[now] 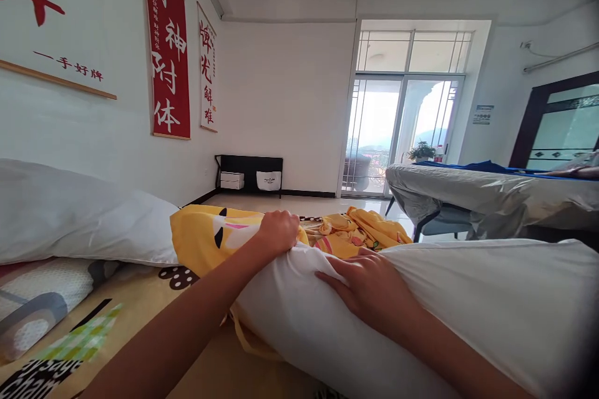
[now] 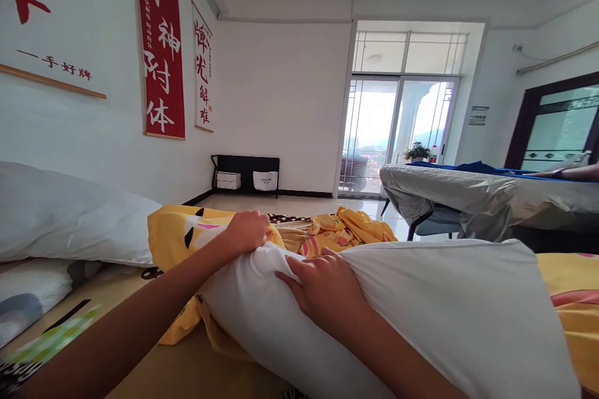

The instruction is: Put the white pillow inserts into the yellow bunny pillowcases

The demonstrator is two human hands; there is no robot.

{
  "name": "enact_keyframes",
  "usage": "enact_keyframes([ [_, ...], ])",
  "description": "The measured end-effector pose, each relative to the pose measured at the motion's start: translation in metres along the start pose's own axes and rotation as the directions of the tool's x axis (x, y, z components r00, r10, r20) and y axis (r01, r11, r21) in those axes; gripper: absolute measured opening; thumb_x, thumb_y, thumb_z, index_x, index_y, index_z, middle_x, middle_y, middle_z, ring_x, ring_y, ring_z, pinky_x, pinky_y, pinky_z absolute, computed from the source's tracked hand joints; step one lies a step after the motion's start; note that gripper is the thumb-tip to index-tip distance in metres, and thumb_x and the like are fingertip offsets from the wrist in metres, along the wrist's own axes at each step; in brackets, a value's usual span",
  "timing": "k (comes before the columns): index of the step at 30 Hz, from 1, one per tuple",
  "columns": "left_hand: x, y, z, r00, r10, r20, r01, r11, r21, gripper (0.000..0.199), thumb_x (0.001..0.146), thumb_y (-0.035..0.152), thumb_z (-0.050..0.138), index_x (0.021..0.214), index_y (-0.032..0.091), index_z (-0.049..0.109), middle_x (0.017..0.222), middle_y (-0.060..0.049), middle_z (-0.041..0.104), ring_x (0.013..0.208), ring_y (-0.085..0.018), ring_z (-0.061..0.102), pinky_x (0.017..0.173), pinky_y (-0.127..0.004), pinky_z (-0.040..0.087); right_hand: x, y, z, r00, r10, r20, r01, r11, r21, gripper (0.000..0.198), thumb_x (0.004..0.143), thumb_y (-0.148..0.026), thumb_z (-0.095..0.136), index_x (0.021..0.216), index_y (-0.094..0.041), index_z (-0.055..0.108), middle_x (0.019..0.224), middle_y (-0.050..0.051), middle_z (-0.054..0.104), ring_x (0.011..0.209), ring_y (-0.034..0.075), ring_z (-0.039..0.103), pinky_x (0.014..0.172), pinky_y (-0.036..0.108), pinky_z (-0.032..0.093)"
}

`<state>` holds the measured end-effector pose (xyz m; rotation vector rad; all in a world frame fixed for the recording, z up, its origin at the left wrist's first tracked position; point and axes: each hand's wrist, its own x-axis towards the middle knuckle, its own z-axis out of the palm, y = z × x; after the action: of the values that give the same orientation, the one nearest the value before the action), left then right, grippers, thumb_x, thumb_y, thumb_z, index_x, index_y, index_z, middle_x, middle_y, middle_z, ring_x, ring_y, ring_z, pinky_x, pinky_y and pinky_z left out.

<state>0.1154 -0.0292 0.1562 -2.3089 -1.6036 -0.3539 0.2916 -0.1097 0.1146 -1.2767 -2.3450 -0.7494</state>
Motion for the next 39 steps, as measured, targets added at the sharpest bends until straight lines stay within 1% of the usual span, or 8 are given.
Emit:
enact_keyframes([
  [6,-0.002,-0.010,-0.014,0.989,-0.059,-0.134,0.042,0.991,-0.126,0.036,0.092,0.034,0.036,0.082,0.018,0.066,0.085,-0.008,0.070,0.077,-0.019,0.063,0.057,-0.027,0.034,0.037,-0.019,-0.030,0.990,0.124,0.067,-0.128,0.990,0.053,0.038,0.093,-0.046,0.042,0.074,-0.024,0.067,0.071,0.004,0.068,0.069,0.021,0.062,0.057,0.029,0.028],
  [11,-0.023,0.003,-0.027,0.964,-0.037,-0.264,0.004,0.992,-0.125,0.025,0.085,0.025,0.042,0.075,0.019,0.065,0.070,-0.005,0.067,0.067,-0.019,0.060,0.053,-0.028,0.027,0.066,-0.017,-0.017,0.960,0.235,0.151,-0.243,0.969,0.039,0.035,0.093,-0.039,0.041,0.081,-0.021,0.068,0.080,0.007,0.070,0.076,0.022,0.063,0.059,0.028,0.031],
  [15,-0.030,0.009,0.010,0.981,0.041,-0.190,-0.042,0.999,-0.003,0.025,0.085,0.018,0.041,0.086,0.019,0.066,0.075,-0.007,0.068,0.070,-0.021,0.063,0.055,-0.028,0.032,0.067,0.000,0.026,0.933,0.315,0.174,-0.318,0.948,-0.009,0.034,0.094,-0.036,0.039,0.089,-0.021,0.070,0.085,0.009,0.071,0.078,0.022,0.065,0.063,0.029,0.035],
  [19,-0.024,0.013,0.056,0.983,0.069,-0.172,-0.055,0.995,0.085,0.029,0.089,0.016,0.037,0.104,0.017,0.062,0.080,-0.009,0.068,0.070,-0.022,0.065,0.057,-0.029,0.039,0.052,0.019,0.065,0.972,0.233,0.042,-0.231,0.972,-0.048,0.032,0.096,-0.035,0.039,0.088,-0.023,0.068,0.085,0.005,0.073,0.083,0.021,0.066,0.077,0.032,0.036],
  [25,-0.030,-0.003,0.067,0.919,0.157,-0.363,-0.094,0.978,0.187,0.023,0.087,0.012,0.039,0.099,0.018,0.058,0.086,-0.008,0.063,0.079,-0.024,0.061,0.064,-0.032,0.044,0.035,0.039,0.077,0.936,0.326,-0.136,-0.338,0.938,-0.079,0.043,0.092,-0.053,0.041,0.105,-0.017,0.061,0.084,0.009,0.072,0.080,0.022,0.065,0.080,0.034,0.038],
  [30,-0.048,-0.042,0.071,0.901,-0.036,-0.433,0.101,0.987,0.128,0.018,0.084,0.013,0.044,0.095,0.016,0.058,0.089,-0.009,0.064,0.086,-0.024,0.060,0.068,-0.032,0.044,0.040,0.039,0.077,0.975,0.215,-0.064,-0.218,0.974,-0.053,0.049,0.095,-0.045,0.035,0.136,-0.019,0.044,0.101,0.009,0.071,0.092,0.023,0.063,0.088,0.038,0.036],
  [34,-0.045,-0.036,0.067,0.911,-0.067,-0.408,0.069,0.998,-0.009,0.014,0.081,0.012,0.044,0.086,0.018,0.056,0.081,-0.005,0.066,0.075,-0.020,0.062,0.057,-0.028,0.039,0.062,0.026,0.062,0.984,0.177,-0.009,-0.177,0.983,-0.046,0.051,0.091,-0.038,0.041,0.139,-0.020,0.041,0.113,0.012,0.063,0.096,0.026,0.059,0.084,0.041,0.036],
  [39,-0.049,-0.005,0.069,0.774,0.115,-0.622,-0.117,0.992,0.039,0.012,0.074,0.009,0.045,0.070,0.020,0.049,0.061,0.000,0.058,0.054,-0.018,0.057,0.048,-0.029,0.032,0.078,0.018,0.062,0.986,0.021,-0.165,0.003,0.990,0.144,0.047,0.078,-0.023,0.047,0.125,-0.020,0.052,0.106,0.008,0.059,0.095,0.022,0.053,0.079,0.032,0.038],
])
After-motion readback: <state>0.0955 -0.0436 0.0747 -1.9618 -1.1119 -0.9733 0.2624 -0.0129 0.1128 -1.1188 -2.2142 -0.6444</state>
